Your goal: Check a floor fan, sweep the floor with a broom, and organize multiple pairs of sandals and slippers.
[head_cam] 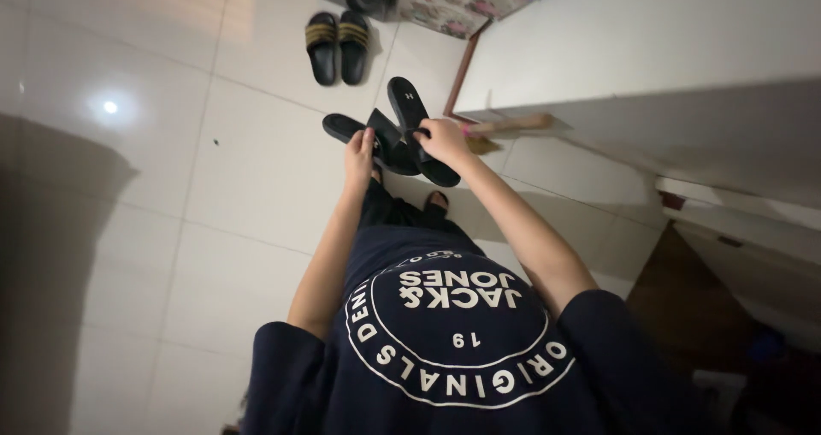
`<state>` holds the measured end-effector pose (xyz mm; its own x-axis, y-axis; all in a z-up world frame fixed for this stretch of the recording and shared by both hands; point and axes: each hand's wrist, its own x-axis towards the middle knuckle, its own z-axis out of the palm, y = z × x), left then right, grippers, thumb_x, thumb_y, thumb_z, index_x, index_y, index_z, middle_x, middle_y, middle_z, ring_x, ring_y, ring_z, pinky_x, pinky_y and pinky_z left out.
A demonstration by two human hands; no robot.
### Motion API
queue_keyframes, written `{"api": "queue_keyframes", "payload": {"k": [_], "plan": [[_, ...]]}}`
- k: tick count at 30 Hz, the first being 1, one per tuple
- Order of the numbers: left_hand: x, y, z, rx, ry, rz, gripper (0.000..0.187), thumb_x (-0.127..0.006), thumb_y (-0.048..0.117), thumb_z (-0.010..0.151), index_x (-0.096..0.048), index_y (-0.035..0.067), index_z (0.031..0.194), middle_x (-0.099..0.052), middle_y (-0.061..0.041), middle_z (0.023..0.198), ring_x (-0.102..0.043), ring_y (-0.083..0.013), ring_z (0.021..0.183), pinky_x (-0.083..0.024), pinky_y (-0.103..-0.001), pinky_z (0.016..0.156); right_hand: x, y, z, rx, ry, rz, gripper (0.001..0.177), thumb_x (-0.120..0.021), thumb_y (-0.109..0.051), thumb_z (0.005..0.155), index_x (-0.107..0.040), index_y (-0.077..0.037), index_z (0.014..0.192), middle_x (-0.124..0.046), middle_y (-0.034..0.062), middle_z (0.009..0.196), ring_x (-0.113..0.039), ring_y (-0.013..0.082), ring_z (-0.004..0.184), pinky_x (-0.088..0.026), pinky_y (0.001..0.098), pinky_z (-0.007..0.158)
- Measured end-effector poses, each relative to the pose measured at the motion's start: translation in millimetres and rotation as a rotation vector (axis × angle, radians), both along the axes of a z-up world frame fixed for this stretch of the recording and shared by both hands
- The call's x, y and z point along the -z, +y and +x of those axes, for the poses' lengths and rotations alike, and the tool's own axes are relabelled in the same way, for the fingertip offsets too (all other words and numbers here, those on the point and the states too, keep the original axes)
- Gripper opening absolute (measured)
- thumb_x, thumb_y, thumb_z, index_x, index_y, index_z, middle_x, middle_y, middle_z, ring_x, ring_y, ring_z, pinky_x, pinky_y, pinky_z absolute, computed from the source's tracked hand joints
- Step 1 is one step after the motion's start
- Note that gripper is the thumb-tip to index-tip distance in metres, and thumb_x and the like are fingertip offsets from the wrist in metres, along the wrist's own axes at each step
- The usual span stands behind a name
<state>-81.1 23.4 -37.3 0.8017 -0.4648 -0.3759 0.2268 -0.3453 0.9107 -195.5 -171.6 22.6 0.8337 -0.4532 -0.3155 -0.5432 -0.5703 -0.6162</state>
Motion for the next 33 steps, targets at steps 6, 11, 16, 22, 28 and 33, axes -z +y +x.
{"api": "queue_keyframes", "payload": {"k": [6,11,16,22,28,33], "plan": [[-16,13,-91,-0.061,0.162,0.044,0.034,-0.056,0.032,0.105,-0.066,0.001,0.096,-0.053,-0.004,0.067,-0.045,-0.0152,0.059,-0.038,-0.034,0.054,12,18,-94,-0.110,-0.077,-0.018,0.030,-0.080,-0.026,0.082,-0.070,-0.006,0.101,-0.072,0.0199,0.095,-0.067,0.0409,0.096,-0.052,0.0505,0.084],[-14,18,-144,0.026,0.078,0.057,0.031,-0.056,0.032,0.107,-0.066,0.002,0.104,-0.060,-0.006,0.074,-0.053,-0.0143,0.065,-0.045,-0.032,0.060,32,40,-160,-0.111,0.005,-0.034,0.036,-0.081,-0.025,0.080,-0.068,-0.005,0.107,-0.070,0.0198,0.103,-0.064,0.0414,0.103,-0.052,0.0492,0.090],[23,34,-175,0.107,0.154,0.171,0.030,-0.056,0.033,0.105,-0.064,0.005,0.110,-0.062,-0.009,0.076,-0.056,-0.0184,0.062,-0.047,-0.035,0.055,44,60,-194,-0.053,0.127,-0.053,0.041,-0.081,-0.026,0.079,-0.070,-0.006,0.112,-0.067,0.0185,0.108,-0.061,0.0409,0.109,-0.051,0.0486,0.095],[70,57,-203,0.228,0.291,0.234,0.031,-0.058,0.037,0.103,-0.063,0.008,0.114,-0.063,-0.012,0.076,-0.057,-0.0243,0.057,-0.046,-0.038,0.053,83,83,-227,-0.032,0.309,-0.042,0.040,-0.076,-0.020,0.079,-0.070,-0.005,0.117,-0.064,0.0200,0.119,-0.056,0.0408,0.119,-0.051,0.0470,0.098],[100,58,-230,0.354,0.175,0.223,0.033,-0.062,0.037,0.102,-0.066,0.005,0.108,-0.070,-0.010,0.083,-0.065,-0.0195,0.070,-0.052,-0.034,0.063,109,94,-258,-0.038,0.408,-0.039,0.042,-0.074,-0.016,0.081,-0.068,-0.004,0.121,-0.063,0.0213,0.123,-0.056,0.0412,0.120,-0.051,0.0471,0.100],[114,46,-263,0.400,0.148,0.259,0.034,-0.063,0.037,0.100,-0.068,0.003,0.108,-0.073,-0.014,0.086,-0.068,-0.0243,0.076,-0.053,-0.038,0.070,119,90,-289,-0.017,0.449,-0.068,0.049,-0.077,-0.019,0.079,-0.065,-0.006,0.125,-0.063,0.0182,0.123,-0.057,0.0395,0.120,-0.051,0.0460,0.101]]}}
